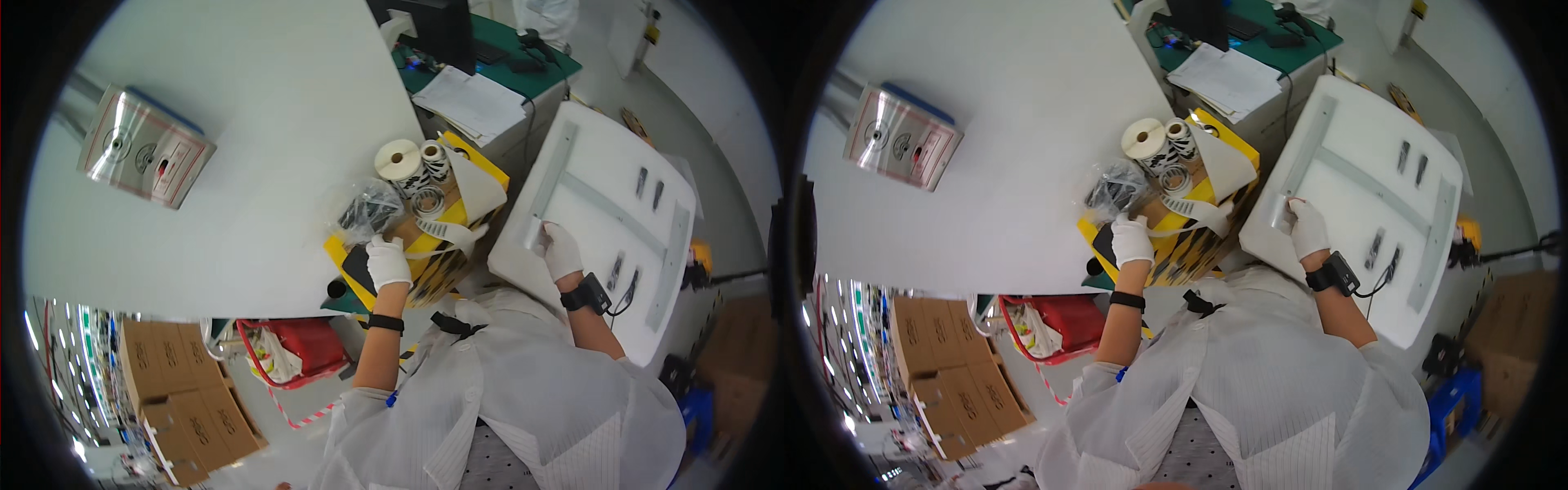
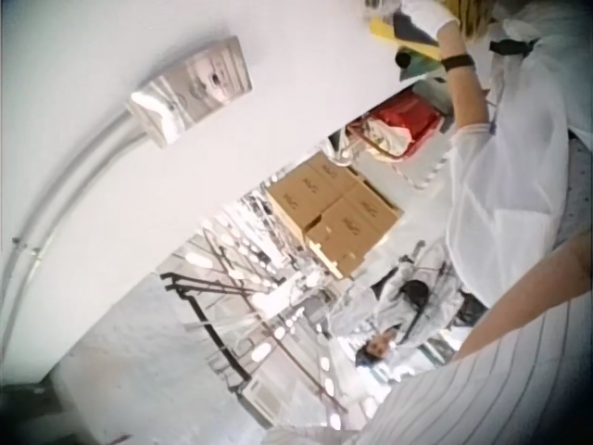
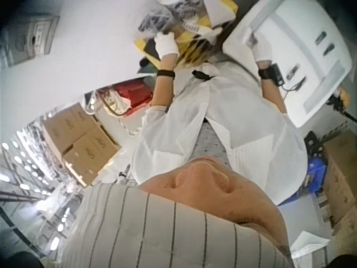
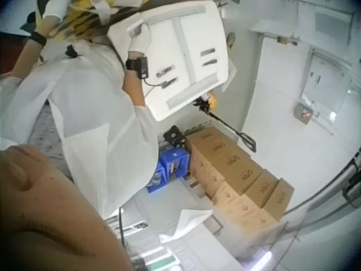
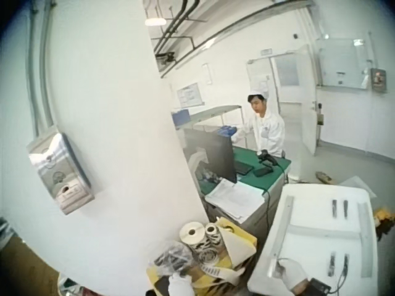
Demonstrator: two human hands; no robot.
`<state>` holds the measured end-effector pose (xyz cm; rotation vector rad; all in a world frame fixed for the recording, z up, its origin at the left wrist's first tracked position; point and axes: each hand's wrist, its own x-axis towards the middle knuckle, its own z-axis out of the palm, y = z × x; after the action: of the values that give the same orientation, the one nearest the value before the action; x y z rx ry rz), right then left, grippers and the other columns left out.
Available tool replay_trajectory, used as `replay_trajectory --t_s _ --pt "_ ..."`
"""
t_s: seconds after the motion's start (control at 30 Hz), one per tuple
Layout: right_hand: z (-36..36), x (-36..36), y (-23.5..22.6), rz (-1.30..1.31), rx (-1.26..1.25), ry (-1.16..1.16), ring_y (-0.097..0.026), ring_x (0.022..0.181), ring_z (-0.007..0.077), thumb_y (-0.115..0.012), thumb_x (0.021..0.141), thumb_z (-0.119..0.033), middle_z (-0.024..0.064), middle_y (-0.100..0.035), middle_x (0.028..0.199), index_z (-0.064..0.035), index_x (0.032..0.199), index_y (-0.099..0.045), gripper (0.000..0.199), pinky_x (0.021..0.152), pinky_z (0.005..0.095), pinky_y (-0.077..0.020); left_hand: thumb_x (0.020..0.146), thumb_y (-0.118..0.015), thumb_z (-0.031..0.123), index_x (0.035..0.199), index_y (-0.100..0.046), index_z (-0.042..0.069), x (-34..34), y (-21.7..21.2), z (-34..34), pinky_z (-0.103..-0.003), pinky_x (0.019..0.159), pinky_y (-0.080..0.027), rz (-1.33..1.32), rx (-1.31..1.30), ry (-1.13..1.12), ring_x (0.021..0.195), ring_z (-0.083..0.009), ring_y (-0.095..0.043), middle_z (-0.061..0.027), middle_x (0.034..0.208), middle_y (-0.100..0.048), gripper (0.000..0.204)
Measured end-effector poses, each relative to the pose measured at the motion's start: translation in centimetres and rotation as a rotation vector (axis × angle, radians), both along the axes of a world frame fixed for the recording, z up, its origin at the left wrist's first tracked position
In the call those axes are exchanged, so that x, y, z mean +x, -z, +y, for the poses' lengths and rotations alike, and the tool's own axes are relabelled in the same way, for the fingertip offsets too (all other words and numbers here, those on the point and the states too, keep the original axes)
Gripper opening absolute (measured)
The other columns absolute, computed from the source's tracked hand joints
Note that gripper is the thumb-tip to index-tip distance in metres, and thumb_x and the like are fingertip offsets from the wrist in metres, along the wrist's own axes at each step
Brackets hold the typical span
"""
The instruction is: The recorder removes plastic wrapping from metal components, organizes them on a foam base, prints labels, and prepares a box for shipping in an industrial setting.
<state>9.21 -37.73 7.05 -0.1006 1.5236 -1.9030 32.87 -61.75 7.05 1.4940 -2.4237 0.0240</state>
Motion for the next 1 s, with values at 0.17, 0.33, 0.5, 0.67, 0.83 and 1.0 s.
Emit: replay_trajectory --t_s 0.17,0.33,0.5,0.67,0.83,1.0 --pt "6.3 0.6 2.1 0.092 0.034 0.136 -0.056 0.083 0.0134 -0.051 0.090 -0.021 0.0040 -0.059 0.093 -0.0027 0.103 -0.061 0.024 0.072 0.0287 -0.0484 0.090 -0.054 0.035 0.108 -0.054 0.005 0.5 0.6 -0.4 -0.041 0.069 -0.054 -0.023 -0.085 0.047 0.077 -0.0349 -0.063 -0.0172 0.102 -0.056 0.035" --pt "11.1 3.3 2.3 -0.055 0.073 0.308 -0.055 0.081 0.0126 -0.049 0.092 -0.023 0.0023 -0.059 0.094 -0.0057 0.105 -0.058 0.023 0.069 0.0271 -0.0467 0.091 -0.054 0.026 0.122 -0.050 0.013 0.6 -1.8 1.0 -0.038 0.079 -0.050 0.111 -0.065 0.110 0.098 -0.0334 -0.058 -0.0167 0.118 -0.052 0.034" --pt "13.4 3.3 2.6 -0.110 0.054 0.338 -0.059 0.087 0.0154 -0.049 0.094 -0.022 0.0053 -0.060 0.099 -0.0026 0.107 -0.058 0.025 0.073 0.0301 -0.0500 0.083 -0.055 0.001 0.130 -0.048 0.022 1.1 -2.6 2.2 -0.038 0.086 -0.047 0.039 -0.110 0.096 0.109 -0.0328 -0.051 -0.0154 0.123 -0.050 0.052" --pt "13.2 1.4 0.1 0.041 0.235 0.436 -0.056 0.081 0.0118 -0.050 0.092 -0.024 0.0007 -0.060 0.089 -0.0087 0.095 -0.061 0.018 0.065 0.0242 -0.0448 0.076 -0.062 0.003 0.120 -0.055 0.012 -1.1 -4.8 6.1 -0.040 0.082 -0.047 0.360 -0.246 0.114 0.104 -0.0351 -0.053 -0.0186 0.117 -0.053 0.046" --pt "11.9 0.8 -3.6 1.086 0.360 0.278 -0.060 0.087 0.0213 -0.056 0.087 -0.021 0.0086 -0.064 0.091 -0.0061 0.088 -0.064 0.017 0.075 0.0337 -0.0479 0.083 -0.062 0.014 0.099 -0.065 0.004 -6.2 -5.9 18.4 -0.036 0.076 -0.048 0.704 0.645 0.559 0.086 -0.0271 -0.061 -0.0113 0.093 -0.064 0.019" --pt "14.6 -0.1 -6.7 1.439 0.476 -0.607 -0.057 0.091 0.0315 -0.065 0.077 -0.017 0.0100 -0.062 0.096 -0.0091 0.089 -0.067 0.015 0.086 0.0383 -0.0452 0.100 -0.039 0.035 0.125 -0.049 0.003 -11.5 -0.3 26.6 -0.033 0.095 -0.041 1.266 2.208 0.088 0.111 -0.0218 -0.052 -0.0112 0.123 -0.054 0.042"
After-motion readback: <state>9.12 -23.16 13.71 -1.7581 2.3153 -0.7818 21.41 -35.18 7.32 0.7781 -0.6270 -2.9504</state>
